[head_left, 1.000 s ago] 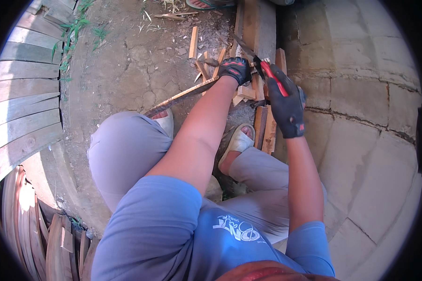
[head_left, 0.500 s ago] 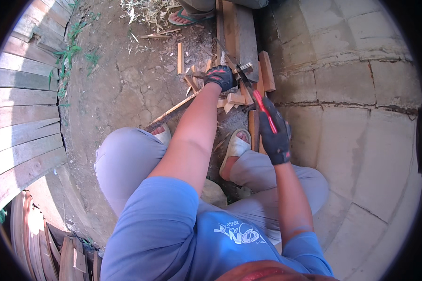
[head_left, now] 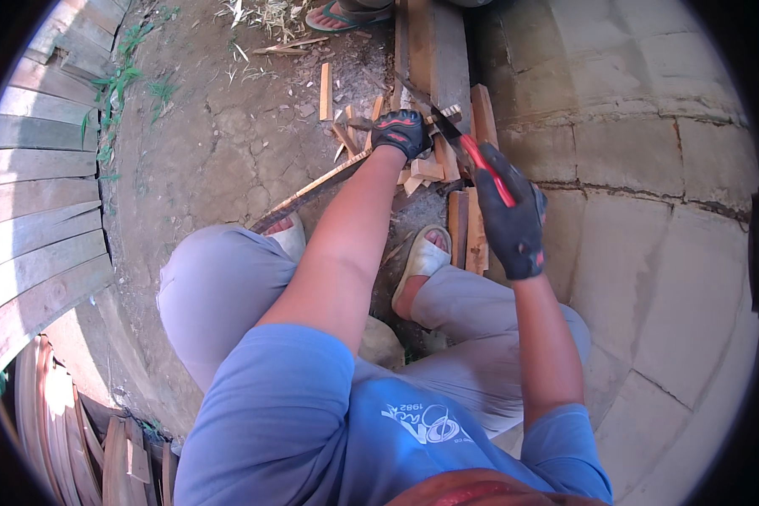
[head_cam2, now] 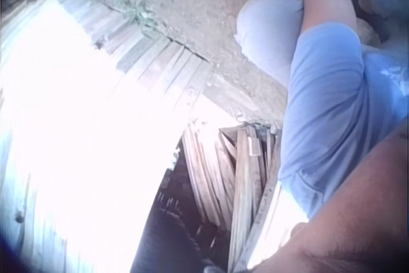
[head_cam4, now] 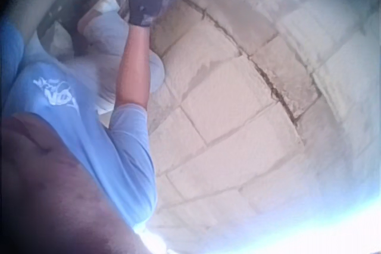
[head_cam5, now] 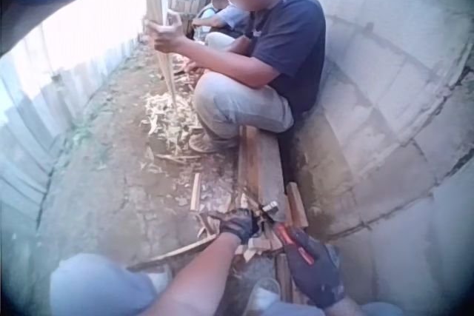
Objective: The person sits on the ground and uses a hand saw to cut a long wooden stick into smaller pieces. They hold the wood steady with their left hand and saw with their right hand, periodically adjusting the wood's position to complete the cuts.
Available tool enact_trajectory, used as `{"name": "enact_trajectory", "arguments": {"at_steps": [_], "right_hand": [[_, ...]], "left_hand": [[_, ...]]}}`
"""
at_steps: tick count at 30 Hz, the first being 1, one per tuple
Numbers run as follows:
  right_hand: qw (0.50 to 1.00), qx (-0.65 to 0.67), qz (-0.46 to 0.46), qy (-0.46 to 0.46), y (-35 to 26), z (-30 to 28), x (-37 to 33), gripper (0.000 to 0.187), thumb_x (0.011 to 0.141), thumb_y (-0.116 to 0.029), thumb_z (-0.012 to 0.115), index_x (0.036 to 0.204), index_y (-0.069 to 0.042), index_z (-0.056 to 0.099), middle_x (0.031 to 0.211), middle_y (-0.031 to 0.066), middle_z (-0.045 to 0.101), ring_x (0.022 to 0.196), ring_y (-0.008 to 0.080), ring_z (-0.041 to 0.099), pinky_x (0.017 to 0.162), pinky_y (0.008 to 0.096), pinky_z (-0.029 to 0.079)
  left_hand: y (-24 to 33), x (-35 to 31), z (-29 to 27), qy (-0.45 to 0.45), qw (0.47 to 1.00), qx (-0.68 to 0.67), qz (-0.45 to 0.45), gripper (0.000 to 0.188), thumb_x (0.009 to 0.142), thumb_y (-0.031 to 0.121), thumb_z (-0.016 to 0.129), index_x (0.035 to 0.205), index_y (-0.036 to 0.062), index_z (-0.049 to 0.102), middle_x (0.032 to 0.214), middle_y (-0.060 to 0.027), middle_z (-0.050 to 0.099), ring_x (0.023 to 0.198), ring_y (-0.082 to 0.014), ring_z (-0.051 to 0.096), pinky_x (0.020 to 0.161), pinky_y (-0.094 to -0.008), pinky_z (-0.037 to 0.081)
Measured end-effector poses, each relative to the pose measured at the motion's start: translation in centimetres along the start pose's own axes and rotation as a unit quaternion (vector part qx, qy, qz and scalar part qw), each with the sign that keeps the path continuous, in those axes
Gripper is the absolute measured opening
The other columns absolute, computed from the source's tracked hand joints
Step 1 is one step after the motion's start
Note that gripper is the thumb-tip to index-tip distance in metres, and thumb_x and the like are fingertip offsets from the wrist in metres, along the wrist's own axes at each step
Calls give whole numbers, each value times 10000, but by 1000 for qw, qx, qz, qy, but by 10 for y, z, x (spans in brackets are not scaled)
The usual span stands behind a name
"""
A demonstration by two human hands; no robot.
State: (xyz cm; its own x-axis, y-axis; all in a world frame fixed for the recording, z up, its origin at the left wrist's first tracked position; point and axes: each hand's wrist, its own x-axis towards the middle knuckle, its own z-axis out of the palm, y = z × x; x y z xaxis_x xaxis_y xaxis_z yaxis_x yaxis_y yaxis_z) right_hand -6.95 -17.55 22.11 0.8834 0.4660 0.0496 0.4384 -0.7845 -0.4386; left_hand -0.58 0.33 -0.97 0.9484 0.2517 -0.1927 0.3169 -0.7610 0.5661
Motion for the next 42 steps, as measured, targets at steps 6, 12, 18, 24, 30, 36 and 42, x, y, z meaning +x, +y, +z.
{"name": "enact_trajectory", "arguments": {"at_steps": [6,12,18,24,30,36,42], "right_hand": [[998,60,11,31,26,93,71,408,1019,-325,638,1391,-179,721,1269,198,748,1149,406,711,995,479,554],[990,134,-28,32,42,98,55,431,1027,-325,656,1438,-200,688,1308,195,737,1212,401,697,1025,473,551],[995,100,2,19,61,46,-25,423,1058,-295,633,1467,-193,670,1331,192,731,1215,386,705,1018,455,544],[993,14,68,-92,-14,-88,-90,407,1049,-236,649,1438,-123,684,1279,178,760,1118,365,757,980,434,570],[988,45,139,-56,-25,-112,-79,374,1040,-225,662,1392,-108,716,1235,196,772,1063,358,770,961,432,572],[999,-18,-8,-44,-7,-32,-10,369,1050,-257,634,1370,-97,724,1216,205,773,1082,391,750,1008,450,552],[998,51,-2,28,22,91,71,383,1031,-267,643,1386,-146,721,1178,225,765,1111,416,728,983,466,559]], "left_hand": [[8,5,-11,-33,999,-18,-3,406,911,434,697,1141,120,813,1192,-193,780,1124,-368,753,961,-495,592],[-1,6,-11,-68,997,-21,-7,481,911,494,699,1179,109,802,1213,-214,769,1137,-395,741,997,-504,579],[-3,22,-16,-123,992,18,25,637,846,557,763,1276,87,766,1296,-213,745,1195,-392,724,1051,-505,566],[-12,15,-7,-103,994,28,-4,665,852,558,766,1335,101,729,1343,-240,714,1253,-413,693,1080,-518,553],[-2,11,-11,-100,995,23,15,590,869,517,740,1249,66,748,1284,-218,743,1184,-387,728,1008,-513,579],[-7,4,-5,-47,999,7,-3,513,863,494,759,1173,86,786,1176,-206,777,1098,-388,756,953,-509,601],[9,1,-6,-31,999,-33,5,369,890,425,713,1063,119,825,1149,-189,790,1073,-370,768,926,-496,605]]}}
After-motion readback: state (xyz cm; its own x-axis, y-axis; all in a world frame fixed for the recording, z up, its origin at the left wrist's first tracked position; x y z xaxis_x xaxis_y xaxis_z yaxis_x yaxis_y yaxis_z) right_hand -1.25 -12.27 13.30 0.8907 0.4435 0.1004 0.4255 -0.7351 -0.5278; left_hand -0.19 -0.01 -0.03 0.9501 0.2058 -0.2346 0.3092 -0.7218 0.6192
